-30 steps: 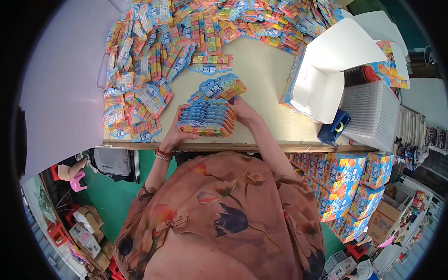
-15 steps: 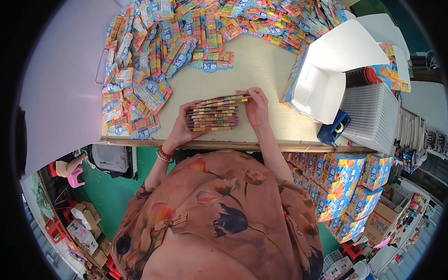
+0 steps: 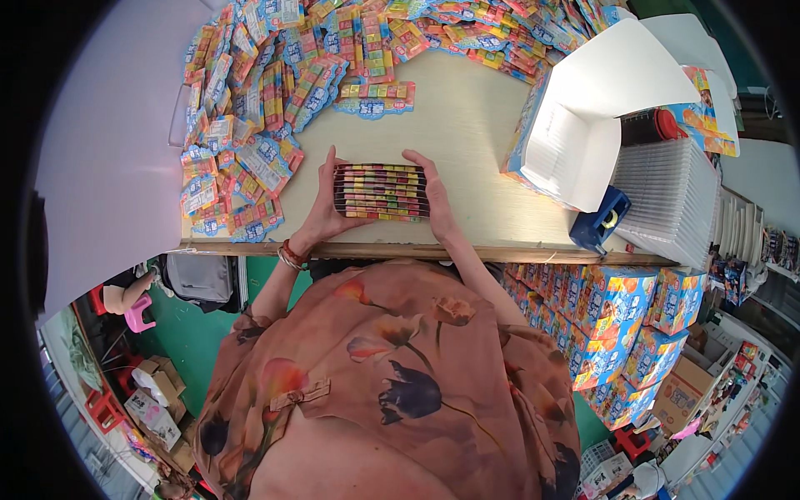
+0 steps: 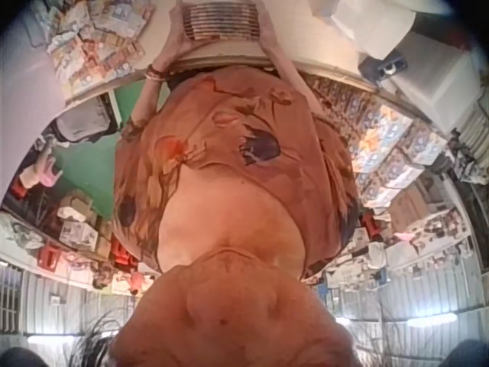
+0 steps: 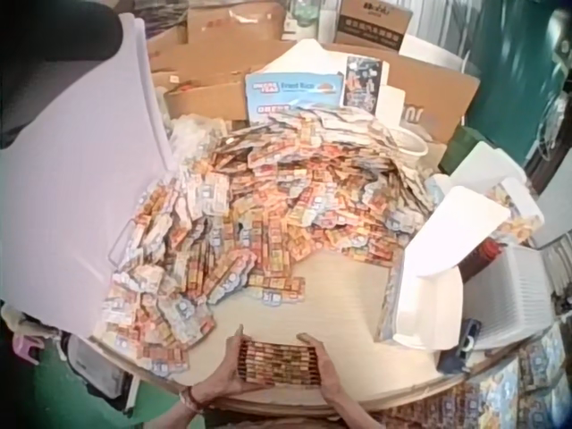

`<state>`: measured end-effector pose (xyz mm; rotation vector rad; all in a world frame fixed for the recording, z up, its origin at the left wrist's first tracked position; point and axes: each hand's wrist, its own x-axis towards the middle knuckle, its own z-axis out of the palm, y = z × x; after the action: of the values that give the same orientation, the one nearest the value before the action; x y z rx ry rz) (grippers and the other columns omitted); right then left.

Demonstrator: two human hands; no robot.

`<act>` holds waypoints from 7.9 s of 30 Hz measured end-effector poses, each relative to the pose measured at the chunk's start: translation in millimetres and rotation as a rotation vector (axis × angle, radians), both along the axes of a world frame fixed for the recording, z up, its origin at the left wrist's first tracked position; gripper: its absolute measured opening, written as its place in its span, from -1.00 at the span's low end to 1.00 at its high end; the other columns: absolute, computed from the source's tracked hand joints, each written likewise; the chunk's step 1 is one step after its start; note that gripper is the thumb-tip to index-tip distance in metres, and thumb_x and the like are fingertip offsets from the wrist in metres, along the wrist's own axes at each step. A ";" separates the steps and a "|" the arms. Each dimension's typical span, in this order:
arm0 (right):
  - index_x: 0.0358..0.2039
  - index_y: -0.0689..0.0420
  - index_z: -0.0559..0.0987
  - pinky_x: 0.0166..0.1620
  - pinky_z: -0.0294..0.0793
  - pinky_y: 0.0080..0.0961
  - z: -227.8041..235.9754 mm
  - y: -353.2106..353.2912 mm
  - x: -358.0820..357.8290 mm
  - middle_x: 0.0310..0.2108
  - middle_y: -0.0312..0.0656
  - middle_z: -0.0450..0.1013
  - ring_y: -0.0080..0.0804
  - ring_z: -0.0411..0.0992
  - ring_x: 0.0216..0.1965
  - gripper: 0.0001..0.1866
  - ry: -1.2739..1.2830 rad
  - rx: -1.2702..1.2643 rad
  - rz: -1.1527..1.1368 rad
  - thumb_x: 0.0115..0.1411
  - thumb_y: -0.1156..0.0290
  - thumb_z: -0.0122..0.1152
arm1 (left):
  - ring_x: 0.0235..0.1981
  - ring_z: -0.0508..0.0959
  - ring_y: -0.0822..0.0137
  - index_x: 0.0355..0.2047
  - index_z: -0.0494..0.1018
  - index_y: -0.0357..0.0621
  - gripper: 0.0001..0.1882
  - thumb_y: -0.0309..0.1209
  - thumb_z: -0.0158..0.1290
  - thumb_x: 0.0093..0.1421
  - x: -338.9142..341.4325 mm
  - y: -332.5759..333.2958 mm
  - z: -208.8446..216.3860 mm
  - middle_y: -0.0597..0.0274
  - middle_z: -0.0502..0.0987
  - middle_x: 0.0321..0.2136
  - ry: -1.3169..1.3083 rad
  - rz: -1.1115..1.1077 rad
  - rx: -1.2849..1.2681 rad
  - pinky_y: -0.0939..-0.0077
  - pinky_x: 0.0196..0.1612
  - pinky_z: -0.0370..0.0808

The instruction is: Sorting small individual packets and packing them into a white cardboard box.

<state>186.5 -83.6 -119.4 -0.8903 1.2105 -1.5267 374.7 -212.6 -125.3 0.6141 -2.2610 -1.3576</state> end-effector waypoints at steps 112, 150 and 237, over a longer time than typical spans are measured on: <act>-0.46 0.25 0.60 -0.24 0.49 -0.29 -8.1 -253.0 14.6 -0.39 -0.01 0.56 -0.17 0.54 -0.26 -0.52 0.989 0.466 -0.016 -0.10 0.01 0.36 | -0.06 0.33 0.05 0.04 0.16 -0.18 -0.07 -0.34 0.45 -0.34 2.8 7.1 -11.7 0.01 0.27 -0.10 0.152 0.015 0.082 0.33 0.05 0.30; 0.31 0.13 -0.04 0.23 0.13 -0.21 62.7 17.8 -32.1 0.22 0.03 0.00 -0.01 0.07 0.23 0.18 1.061 0.218 0.327 -0.26 0.18 0.50 | 0.11 0.29 0.14 0.31 -0.27 -0.20 0.35 -0.28 0.49 -0.32 -2.0 -1.8 -8.2 0.03 0.20 0.11 -0.092 -0.095 -0.062 0.29 0.21 0.22; -0.01 0.14 0.51 -0.04 0.43 -0.34 140.9 49.3 -209.4 -0.17 -0.05 0.52 -0.12 0.50 -0.14 -0.65 1.290 0.336 -0.341 0.27 0.25 0.03 | 0.02 0.40 0.12 -0.07 0.42 -0.10 -0.54 -0.06 0.04 0.14 -302.7 70.2 73.2 0.16 0.41 -0.08 0.203 -0.409 -0.975 -0.01 0.29 -0.01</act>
<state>-22.9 -34.3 21.5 -1.5440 2.5326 -0.8136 72.0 -142.4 -52.1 -0.3123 -2.5585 -0.2827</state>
